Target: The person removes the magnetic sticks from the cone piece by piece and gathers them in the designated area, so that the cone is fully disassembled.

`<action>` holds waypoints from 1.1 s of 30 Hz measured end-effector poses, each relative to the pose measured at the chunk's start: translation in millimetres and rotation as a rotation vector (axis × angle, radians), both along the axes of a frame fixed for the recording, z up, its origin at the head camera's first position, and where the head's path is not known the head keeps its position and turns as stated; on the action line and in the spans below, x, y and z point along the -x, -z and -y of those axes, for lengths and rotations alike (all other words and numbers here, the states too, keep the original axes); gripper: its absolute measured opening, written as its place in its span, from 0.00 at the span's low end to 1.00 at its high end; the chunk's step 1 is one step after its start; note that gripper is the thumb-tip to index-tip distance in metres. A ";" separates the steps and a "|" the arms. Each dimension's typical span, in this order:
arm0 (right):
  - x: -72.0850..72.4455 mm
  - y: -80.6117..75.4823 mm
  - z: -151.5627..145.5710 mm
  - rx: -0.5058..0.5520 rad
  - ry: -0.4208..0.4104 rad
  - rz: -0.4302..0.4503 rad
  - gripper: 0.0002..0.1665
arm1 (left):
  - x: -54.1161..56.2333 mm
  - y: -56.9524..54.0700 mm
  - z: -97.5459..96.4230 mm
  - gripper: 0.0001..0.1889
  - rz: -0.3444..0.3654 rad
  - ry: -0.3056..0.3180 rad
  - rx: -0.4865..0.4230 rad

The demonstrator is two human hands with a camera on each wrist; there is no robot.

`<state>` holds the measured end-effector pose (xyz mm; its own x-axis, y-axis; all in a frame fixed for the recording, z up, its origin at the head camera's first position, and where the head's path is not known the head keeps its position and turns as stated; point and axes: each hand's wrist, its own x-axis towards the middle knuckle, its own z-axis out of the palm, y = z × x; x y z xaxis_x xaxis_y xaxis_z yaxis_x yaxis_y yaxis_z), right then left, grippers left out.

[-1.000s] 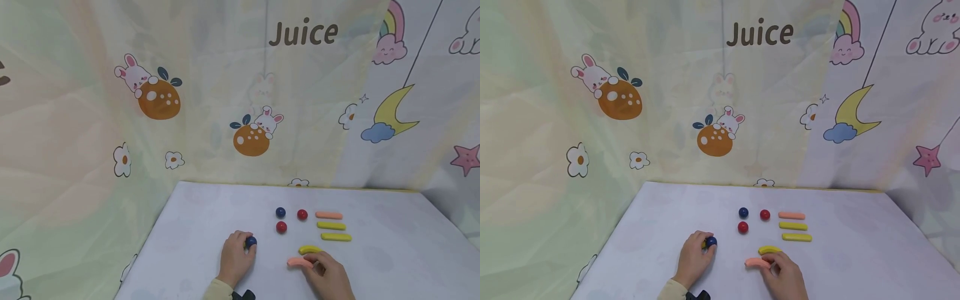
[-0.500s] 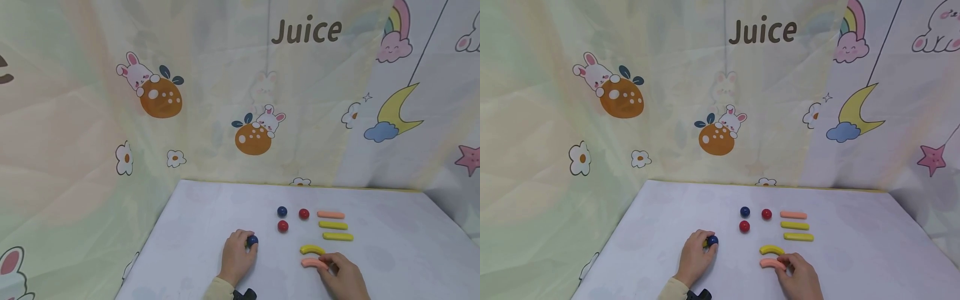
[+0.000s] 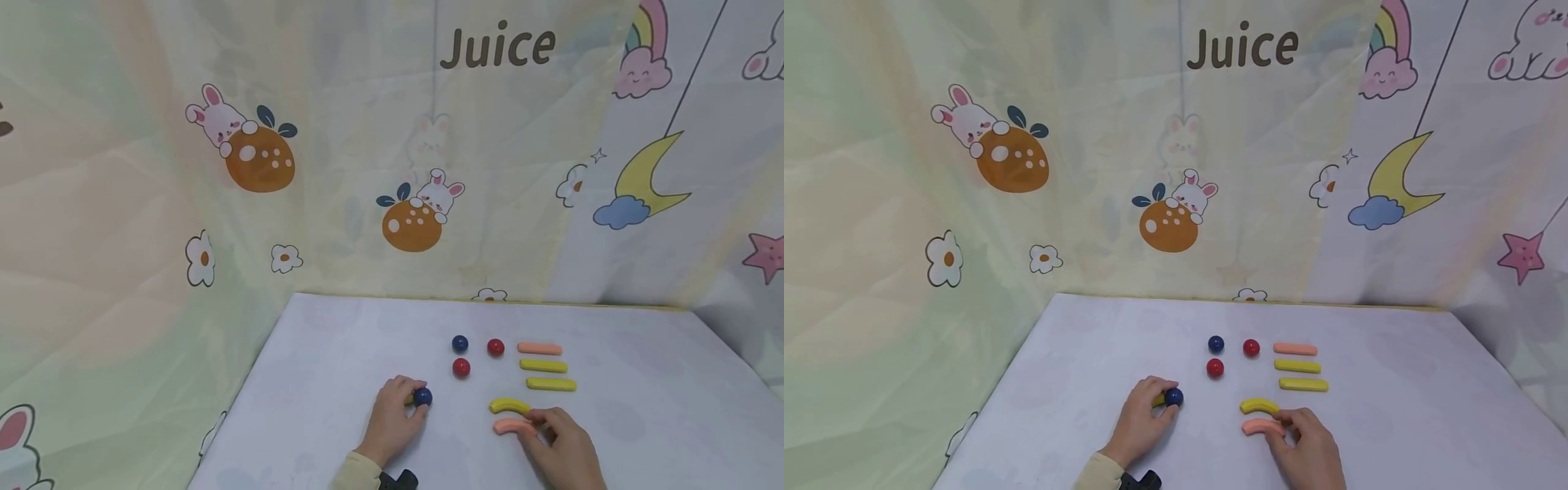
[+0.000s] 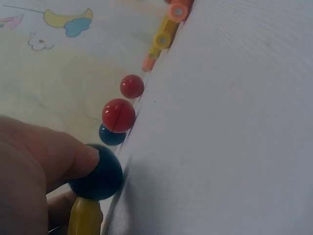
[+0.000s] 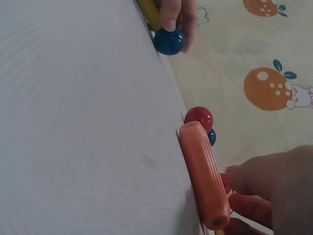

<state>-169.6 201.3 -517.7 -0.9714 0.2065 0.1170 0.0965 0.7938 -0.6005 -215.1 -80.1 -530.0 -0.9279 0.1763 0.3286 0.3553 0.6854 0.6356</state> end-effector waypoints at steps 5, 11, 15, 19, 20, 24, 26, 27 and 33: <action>-4.2 -8.3 16.0 0.029 0.071 -0.054 0.11 | -1.5 -1.1 -2.2 0.24 0.088 0.137 -0.033; -11.3 -14.1 51.8 0.029 -0.091 -0.094 0.10 | -3.2 -1.4 -6.6 0.25 0.124 0.259 -0.081; -9.0 -12.9 70.8 -0.023 -0.240 -0.099 0.19 | -4.8 -3.3 -9.0 0.26 0.178 0.289 -0.101; -4.7 -14.3 83.1 -0.064 -0.345 -0.080 0.21 | -6.8 -3.2 -11.8 0.27 0.194 0.301 -0.108; -3.4 -14.1 85.7 -0.069 -0.359 -0.078 0.21 | -7.1 -2.9 -12.0 0.27 0.193 0.301 -0.110; 0.8 -12.8 93.4 -0.090 -0.338 -0.058 0.21 | -6.5 -1.1 -11.5 0.26 0.131 0.258 -0.072; 2.4 -13.1 95.5 -0.096 -0.300 -0.040 0.21 | -4.9 1.2 -10.3 0.24 0.075 0.190 -0.024; 3.1 -13.0 96.1 -0.098 -0.280 -0.033 0.22 | -4.2 1.8 -9.5 0.22 0.044 0.147 0.009; 6.1 -13.6 96.3 -0.101 -0.223 -0.045 0.23 | -1.6 0.2 -4.8 0.10 -0.015 -0.034 0.113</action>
